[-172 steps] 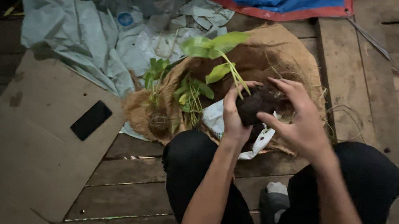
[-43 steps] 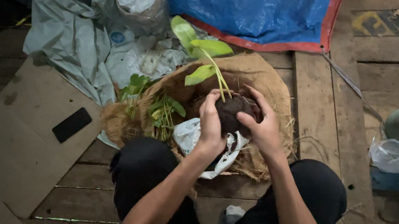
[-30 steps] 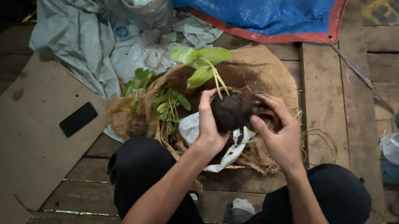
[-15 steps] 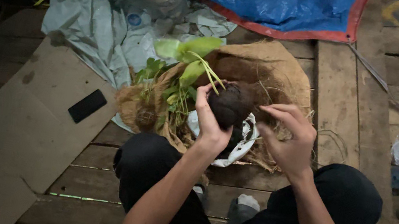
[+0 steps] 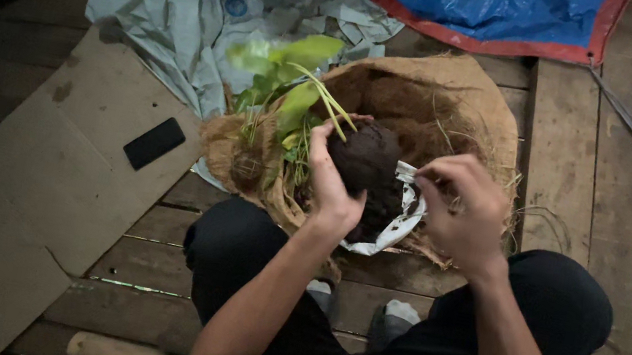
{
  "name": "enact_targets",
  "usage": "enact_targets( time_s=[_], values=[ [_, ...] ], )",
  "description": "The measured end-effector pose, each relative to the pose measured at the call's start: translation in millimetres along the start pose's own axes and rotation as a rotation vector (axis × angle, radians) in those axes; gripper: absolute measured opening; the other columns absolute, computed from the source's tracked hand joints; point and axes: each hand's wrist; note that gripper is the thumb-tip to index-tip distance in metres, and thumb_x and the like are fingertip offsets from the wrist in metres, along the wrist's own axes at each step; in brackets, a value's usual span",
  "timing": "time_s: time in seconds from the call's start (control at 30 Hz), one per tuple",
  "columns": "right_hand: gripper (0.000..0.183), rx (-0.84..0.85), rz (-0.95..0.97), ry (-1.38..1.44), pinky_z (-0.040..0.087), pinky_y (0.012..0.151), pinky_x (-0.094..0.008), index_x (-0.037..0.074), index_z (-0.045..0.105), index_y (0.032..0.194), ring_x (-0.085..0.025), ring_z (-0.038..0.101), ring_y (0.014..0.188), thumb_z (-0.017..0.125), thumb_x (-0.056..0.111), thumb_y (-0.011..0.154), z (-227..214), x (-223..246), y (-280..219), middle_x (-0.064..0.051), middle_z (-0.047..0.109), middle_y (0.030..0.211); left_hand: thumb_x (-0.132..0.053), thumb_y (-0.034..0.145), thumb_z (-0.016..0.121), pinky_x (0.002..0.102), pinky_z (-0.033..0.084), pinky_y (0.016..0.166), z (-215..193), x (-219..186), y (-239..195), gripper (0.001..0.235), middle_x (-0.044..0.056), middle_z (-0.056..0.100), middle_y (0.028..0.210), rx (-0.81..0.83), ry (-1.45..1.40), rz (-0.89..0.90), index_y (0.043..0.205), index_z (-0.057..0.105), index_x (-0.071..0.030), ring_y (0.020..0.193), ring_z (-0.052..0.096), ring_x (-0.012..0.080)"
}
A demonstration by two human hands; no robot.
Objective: The person sits on a wooden floor and packs soil around the root ball of a small plant held in their hands. They repeatedly add soil and press it firmly to secure the plant.
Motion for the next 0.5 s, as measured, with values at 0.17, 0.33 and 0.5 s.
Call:
enact_targets(
  time_s=[0.17,0.33,0.5],
  values=[
    [0.02,0.022,0.041,-0.323,0.059,0.081,-0.034,0.003,0.073,0.117,-0.025,0.072,0.098,0.075,0.004,0.098,-18.7,-27.0,12.6,-0.014,0.072,0.119,-0.038,0.099,0.049,0.04,0.058,0.088,-2.6,-6.8,2.4,0.031,0.008,0.073,0.107,0.048,-0.033,-0.007,0.107,0.065,-0.012,0.098,0.07,0.0233],
    [0.016,0.144,0.389,-0.611,0.055,0.075,-0.039,0.01,0.076,0.112,-0.025,0.072,0.089,0.078,0.021,0.1,-28.1,-41.4,20.1,-0.01,0.074,0.108,-0.041,0.096,0.05,0.04,0.059,0.089,-1.8,-11.7,-2.5,0.033,0.005,0.073,0.109,-0.033,0.07,-0.09,0.107,0.067,-0.014,0.101,0.071,0.0213],
    [0.02,0.063,0.3,-0.635,0.056,0.077,-0.039,0.011,0.075,0.111,-0.026,0.072,0.093,0.082,0.019,0.095,-26.2,-49.1,20.4,-0.009,0.074,0.11,-0.041,0.093,0.051,0.041,0.06,0.08,0.8,-8.8,1.2,0.032,0.007,0.074,0.103,-0.071,0.105,-0.141,0.106,0.067,-0.016,0.093,0.072,0.0236]
  ],
)
Point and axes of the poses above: each hand's wrist, its own y-axis towards the middle knuckle, its own z-axis out of the palm, x = y × z
